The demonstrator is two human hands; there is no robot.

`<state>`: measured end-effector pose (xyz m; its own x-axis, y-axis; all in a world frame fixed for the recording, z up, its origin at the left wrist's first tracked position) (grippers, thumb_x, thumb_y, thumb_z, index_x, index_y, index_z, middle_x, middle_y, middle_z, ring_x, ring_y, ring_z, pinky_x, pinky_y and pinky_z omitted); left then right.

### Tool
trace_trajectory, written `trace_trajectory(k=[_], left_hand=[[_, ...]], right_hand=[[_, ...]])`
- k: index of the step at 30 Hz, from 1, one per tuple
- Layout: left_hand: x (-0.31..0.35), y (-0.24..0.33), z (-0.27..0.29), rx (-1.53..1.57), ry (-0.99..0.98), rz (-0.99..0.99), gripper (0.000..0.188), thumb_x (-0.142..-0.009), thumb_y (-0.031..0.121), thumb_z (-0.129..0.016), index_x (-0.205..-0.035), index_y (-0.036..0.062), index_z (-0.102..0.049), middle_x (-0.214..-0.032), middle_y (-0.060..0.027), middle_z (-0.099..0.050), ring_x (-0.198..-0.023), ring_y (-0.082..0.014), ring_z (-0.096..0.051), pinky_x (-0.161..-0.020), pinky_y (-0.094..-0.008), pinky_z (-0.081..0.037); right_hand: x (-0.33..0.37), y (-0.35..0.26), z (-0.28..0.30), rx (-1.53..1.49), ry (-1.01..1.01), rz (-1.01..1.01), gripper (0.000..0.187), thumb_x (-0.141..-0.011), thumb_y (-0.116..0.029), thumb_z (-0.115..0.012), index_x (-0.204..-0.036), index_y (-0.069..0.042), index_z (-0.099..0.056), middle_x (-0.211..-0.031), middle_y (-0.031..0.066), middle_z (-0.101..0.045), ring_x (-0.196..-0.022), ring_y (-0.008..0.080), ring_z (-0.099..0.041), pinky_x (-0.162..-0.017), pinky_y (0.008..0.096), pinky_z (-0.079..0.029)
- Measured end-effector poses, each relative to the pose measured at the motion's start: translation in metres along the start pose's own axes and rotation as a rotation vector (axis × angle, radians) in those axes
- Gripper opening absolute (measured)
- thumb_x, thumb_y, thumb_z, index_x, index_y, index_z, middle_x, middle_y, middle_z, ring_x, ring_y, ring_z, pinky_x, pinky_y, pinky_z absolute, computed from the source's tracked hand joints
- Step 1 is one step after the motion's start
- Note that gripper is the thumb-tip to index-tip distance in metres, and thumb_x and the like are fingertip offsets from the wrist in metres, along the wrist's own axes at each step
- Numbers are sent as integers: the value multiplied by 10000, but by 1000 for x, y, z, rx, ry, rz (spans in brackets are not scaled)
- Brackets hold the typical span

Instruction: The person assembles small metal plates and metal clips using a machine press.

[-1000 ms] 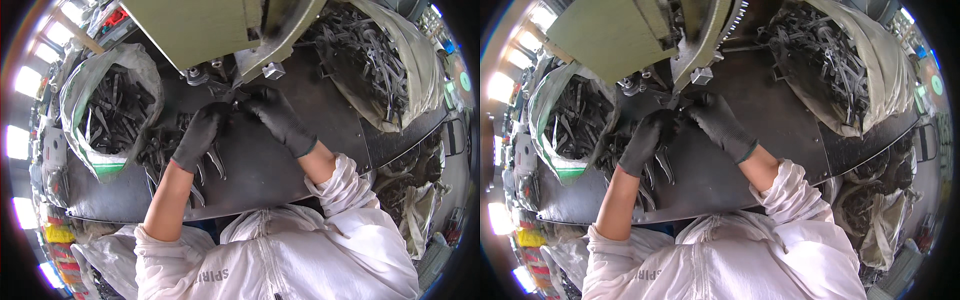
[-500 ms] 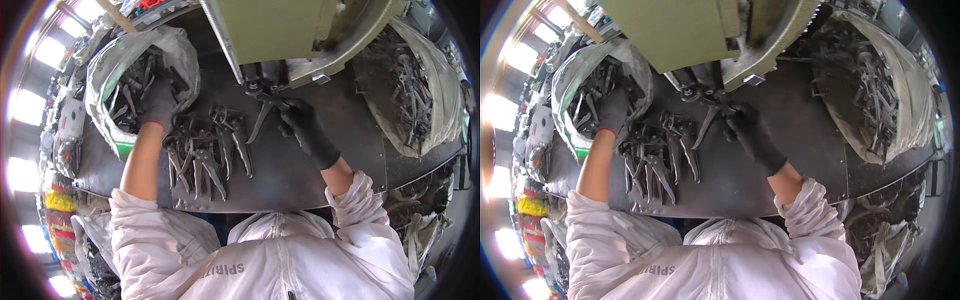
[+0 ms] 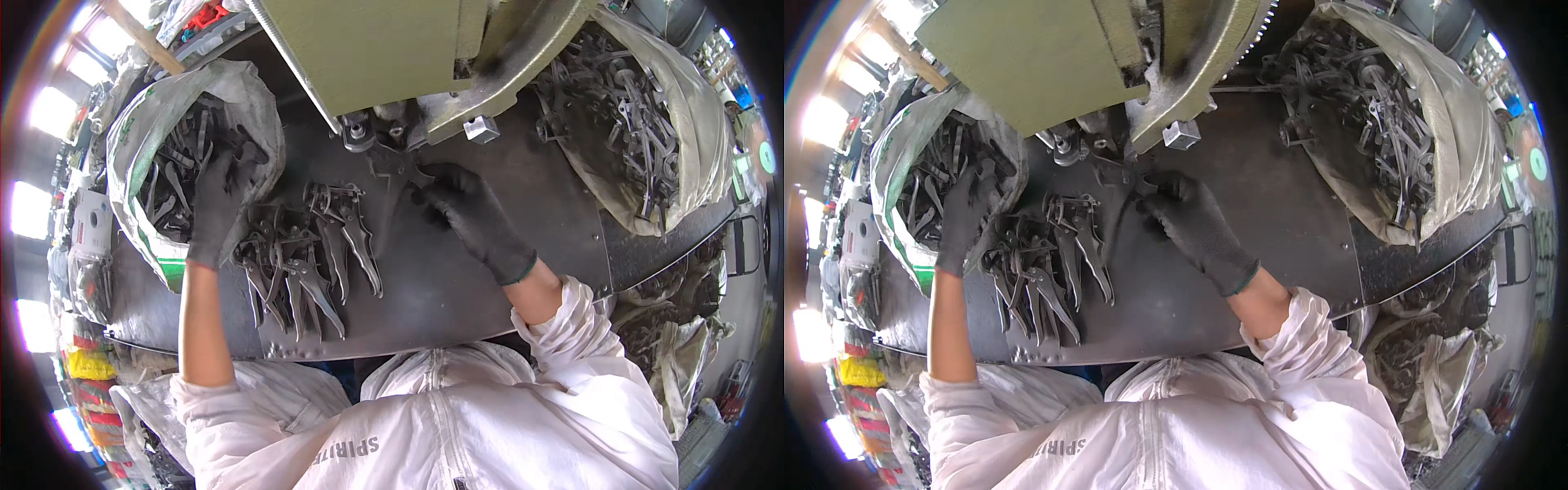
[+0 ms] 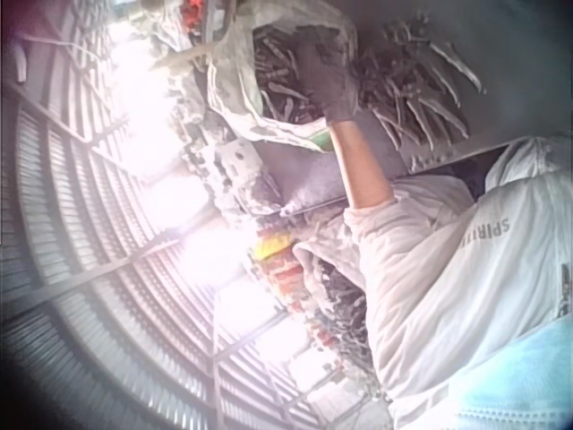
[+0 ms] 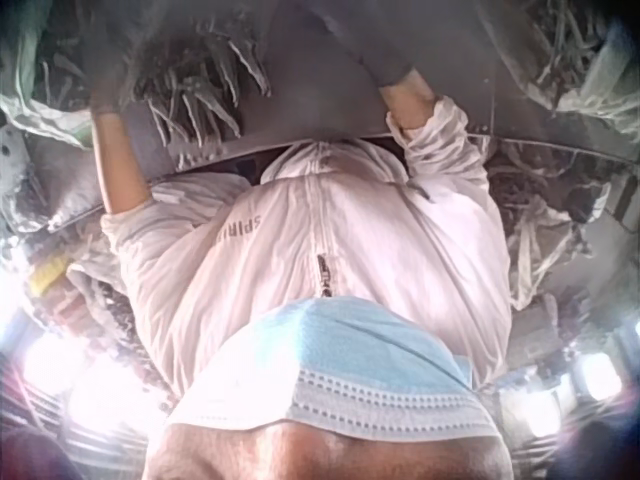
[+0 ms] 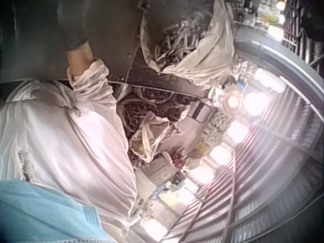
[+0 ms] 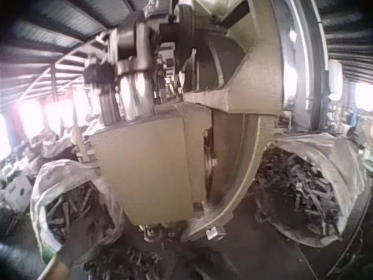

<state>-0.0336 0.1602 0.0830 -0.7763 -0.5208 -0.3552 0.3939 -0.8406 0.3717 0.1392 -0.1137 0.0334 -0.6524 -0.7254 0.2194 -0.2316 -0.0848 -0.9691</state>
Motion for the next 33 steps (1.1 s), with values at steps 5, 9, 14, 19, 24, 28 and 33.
trace_trajectory(k=[5,9,14,19,24,28,33], left_hand=[[27,55,2,128,-77,-77,351,-866,246,-560,-1089,-21,-518,-915,-144,-605,-812,-223,-581,-736,-311,-442],[33,89,-9,445,-283,28,290,-868,215,-558,-1036,-20,-533,-853,-129,-588,-697,-186,-556,-658,-300,-445],[33,131,-26,567,-399,-160,296,-883,230,-553,-1048,-15,-529,-718,-80,-568,-660,-131,-543,-616,-276,-440],[44,170,-78,1175,-516,154,294,-909,243,-509,-1072,0,-532,-783,-86,-577,-712,-128,-543,-628,-278,-438],[59,105,-114,326,-177,-328,292,-913,231,-495,-1043,-29,-524,-847,-64,-581,-739,-137,-546,-668,-283,-433],[72,104,-146,773,-446,205,227,-907,191,-486,-986,-20,-519,-841,-132,-576,-760,-184,-567,-640,-314,-433],[68,123,-123,557,-451,-43,193,-910,171,-478,-990,0,-516,-885,-85,-589,-807,-149,-587,-634,-302,-464]], right_hand=[[-9,22,8,-6,-72,-37,182,-846,-44,-497,-1006,42,-514,-714,37,-540,-522,73,-498,-447,227,-407],[-10,23,9,-90,-123,-105,279,-841,-24,-470,-1111,46,-461,-786,52,-537,-582,82,-505,-494,211,-429],[-10,27,0,-10,-56,64,174,-850,-21,-476,-1008,42,-514,-752,54,-561,-502,82,-496,-416,244,-402],[-19,32,5,150,-83,91,227,-865,-72,-459,-1076,-3,-505,-885,31,-559,-681,85,-546,-561,253,-478],[-71,-52,126,2190,193,726,377,-788,-234,-534,-1158,-162,-526,-1280,101,-441,-1223,275,-359,-986,366,-347],[-95,-71,207,2391,144,643,297,-825,-192,-436,-1064,-145,-606,-1283,75,-450,-1280,257,-300,-1055,471,-213],[-85,-46,137,2442,22,780,241,-795,-173,-490,-999,-149,-615,-1019,51,-582,-1041,213,-516,-954,417,-362]])
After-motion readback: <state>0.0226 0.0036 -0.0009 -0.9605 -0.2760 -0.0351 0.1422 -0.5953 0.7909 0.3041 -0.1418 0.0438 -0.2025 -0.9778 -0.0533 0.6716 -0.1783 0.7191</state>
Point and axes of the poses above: each hand's wrist, its own x-axis away from the middle knuckle, its own z-axis out of the back of the hand, y = z × x, the point moved 3 cm from there along -x, towards the middle knuckle
